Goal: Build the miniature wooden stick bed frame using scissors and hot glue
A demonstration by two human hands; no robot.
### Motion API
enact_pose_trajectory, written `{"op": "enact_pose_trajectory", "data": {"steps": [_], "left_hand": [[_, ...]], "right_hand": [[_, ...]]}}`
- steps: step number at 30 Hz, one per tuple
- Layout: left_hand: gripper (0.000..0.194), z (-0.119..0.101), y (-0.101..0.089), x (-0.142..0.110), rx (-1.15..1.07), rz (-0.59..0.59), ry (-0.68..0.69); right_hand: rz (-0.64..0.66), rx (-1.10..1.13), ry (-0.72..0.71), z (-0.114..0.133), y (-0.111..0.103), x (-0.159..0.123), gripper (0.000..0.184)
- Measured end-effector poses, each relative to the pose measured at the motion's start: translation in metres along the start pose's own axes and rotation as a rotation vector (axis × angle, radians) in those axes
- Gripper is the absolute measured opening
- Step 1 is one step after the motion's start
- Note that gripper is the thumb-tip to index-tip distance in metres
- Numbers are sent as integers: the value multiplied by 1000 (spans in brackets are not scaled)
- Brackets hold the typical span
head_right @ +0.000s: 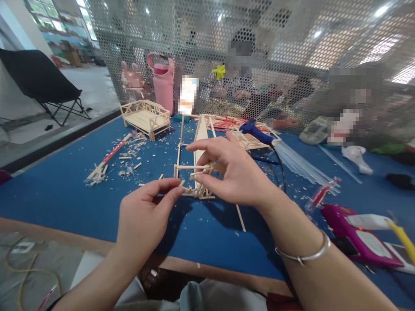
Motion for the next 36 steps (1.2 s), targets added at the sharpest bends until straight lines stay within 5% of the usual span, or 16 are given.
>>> {"op": "enact_pose_trajectory", "data": {"steps": [11,17,20,23,26,29,33,36], "left_hand": [[14,-13,5,-5,81,-43,147],[12,-10,-2,-7,21,-32,96],[6,0,-8,-11,-166,-21,-97],[5,6,-5,-20,-416,25,-301],[10,2,2,-31,-482,121,-327],[6,-5,4,-37,-340,230,-187],[4,-19,-8,-20,-175,294,32],[10,-38,-30,23,-114,119,164]], "right_hand": [[-13,106,2,-1,0,-3,31],[-41,15,-50,2,-15,-2,56],[-303,0,-8,16,-47,-14,46],[-648,-55,217,25,-67,-51,4],[-500,173,531,18,-19,-84,9],[-505,407,675,10,19,-105,9],[-603,555,792,-8,30,-116,11],[-619,614,908,-19,28,-121,19]]}}
Point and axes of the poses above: each hand's wrist, its own x-axis towards the middle knuckle, its own y-axis out of the palm, z = x × y, the point moved 9 cm from there along x, towards the middle knuckle, and after that the axes turned 15 degrees about -z, right-handed, at the moved point
